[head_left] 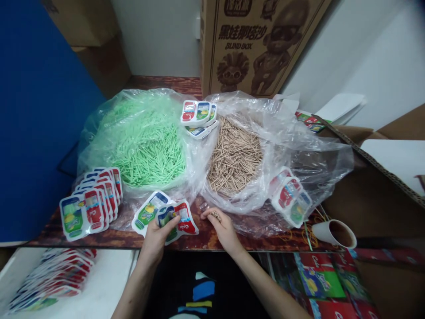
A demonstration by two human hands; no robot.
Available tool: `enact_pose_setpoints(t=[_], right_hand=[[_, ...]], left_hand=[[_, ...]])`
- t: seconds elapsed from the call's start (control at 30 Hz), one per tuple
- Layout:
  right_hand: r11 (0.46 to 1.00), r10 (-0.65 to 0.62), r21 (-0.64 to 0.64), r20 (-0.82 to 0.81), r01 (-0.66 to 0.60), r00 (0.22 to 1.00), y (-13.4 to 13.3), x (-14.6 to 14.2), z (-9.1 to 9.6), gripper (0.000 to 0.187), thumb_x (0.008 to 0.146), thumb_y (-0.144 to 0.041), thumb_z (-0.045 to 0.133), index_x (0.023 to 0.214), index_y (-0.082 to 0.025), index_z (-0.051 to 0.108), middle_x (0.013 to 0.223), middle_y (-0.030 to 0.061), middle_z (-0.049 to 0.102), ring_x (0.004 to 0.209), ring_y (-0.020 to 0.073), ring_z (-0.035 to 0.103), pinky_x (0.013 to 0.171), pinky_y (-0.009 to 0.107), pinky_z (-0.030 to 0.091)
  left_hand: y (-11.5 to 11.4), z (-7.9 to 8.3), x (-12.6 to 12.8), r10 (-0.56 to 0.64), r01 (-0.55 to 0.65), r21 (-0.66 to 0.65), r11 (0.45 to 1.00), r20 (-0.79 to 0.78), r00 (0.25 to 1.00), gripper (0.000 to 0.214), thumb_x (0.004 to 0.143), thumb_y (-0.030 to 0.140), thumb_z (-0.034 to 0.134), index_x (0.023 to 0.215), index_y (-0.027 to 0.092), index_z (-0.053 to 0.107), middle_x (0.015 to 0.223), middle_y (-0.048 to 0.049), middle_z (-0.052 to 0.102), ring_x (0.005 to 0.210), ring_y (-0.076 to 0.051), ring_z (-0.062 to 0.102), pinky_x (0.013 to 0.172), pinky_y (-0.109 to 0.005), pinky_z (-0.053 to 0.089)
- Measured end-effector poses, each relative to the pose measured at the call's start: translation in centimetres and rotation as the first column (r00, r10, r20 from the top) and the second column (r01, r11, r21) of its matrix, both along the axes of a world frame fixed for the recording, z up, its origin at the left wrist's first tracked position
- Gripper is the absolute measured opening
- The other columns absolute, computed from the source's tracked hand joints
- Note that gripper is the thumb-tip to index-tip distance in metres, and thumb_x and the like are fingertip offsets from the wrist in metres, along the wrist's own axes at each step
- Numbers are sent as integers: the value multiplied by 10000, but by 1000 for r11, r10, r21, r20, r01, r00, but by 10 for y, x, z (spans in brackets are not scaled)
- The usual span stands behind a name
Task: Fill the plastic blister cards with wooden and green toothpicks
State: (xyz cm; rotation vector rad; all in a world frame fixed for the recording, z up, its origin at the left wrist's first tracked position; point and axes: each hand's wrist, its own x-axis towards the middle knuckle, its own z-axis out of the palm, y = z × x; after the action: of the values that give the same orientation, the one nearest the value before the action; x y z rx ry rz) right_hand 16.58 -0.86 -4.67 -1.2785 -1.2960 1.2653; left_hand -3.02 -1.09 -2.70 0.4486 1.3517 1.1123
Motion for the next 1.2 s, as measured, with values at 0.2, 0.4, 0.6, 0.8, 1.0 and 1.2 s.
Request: enact_pose_setpoints(t=[0.2, 0.4, 0.6, 0.8, 1.0, 1.2], right_hand=[[1000, 12, -14, -20, -12, 1000, 0, 0, 0, 165, 897, -262, 508, 865, -199, 657, 855, 34, 695, 865, 191, 644, 829, 309, 474], [999, -20, -40, -42, 19, 999, -2, -3, -3, 150, 892, -276, 520, 881, -212, 655, 861, 35, 704, 875, 201, 649, 859, 328, 460], [998, -31, -47, -47, 29, 998, -2, -4, -3, 152, 890, -299, 528, 882, -210, 652, 854, 40, 713, 864, 202, 654, 855, 335, 463], [998, -40, -57, -61, 37, 997, -2, -5, -3, 175, 887, -333, 536, 882, -205, 655, 834, 37, 706, 847, 202, 655, 825, 329, 482], [997, -46, -69, -62, 42, 997, -1, -4, -3, 150, 876, -311, 552, 866, -208, 660, 825, 31, 699, 841, 204, 653, 816, 321, 478], [997, -42, -63, -49, 39, 998, -1, -4, -3, 148, 880, -309, 546, 872, -213, 657, 825, 30, 700, 836, 205, 653, 814, 326, 478]], left_hand=[[0, 5, 1, 18, -18, -11, 1000, -9, 1000, 340, 560, 289, 854, 843, 151, 724, 712, -11, 750, 589, -184, 690, 577, -279, 569], [1, 8, 2, 19, -19, -6, 1000, 4, 1000, 333, 533, 280, 864, 810, 153, 730, 704, -8, 750, 578, -179, 687, 568, -271, 565], [0, 3, -3, 16, -15, -18, 1000, 12, 1000, 360, 556, 283, 858, 863, 153, 722, 749, -15, 756, 620, -184, 695, 593, -275, 567], [-1, 2, -3, -13, 14, -29, 999, 38, 999, 345, 562, 284, 856, 844, 144, 714, 727, -19, 748, 616, -189, 693, 605, -291, 568], [0, 4, 3, -108, 107, 13, 994, 36, 994, 295, 583, 284, 843, 812, 144, 720, 704, -15, 742, 620, -180, 685, 624, -270, 555], [-1, -3, 2, -134, 134, 41, 990, -1, 991, 275, 616, 305, 824, 817, 145, 726, 702, -13, 730, 621, -170, 675, 630, -258, 544]])
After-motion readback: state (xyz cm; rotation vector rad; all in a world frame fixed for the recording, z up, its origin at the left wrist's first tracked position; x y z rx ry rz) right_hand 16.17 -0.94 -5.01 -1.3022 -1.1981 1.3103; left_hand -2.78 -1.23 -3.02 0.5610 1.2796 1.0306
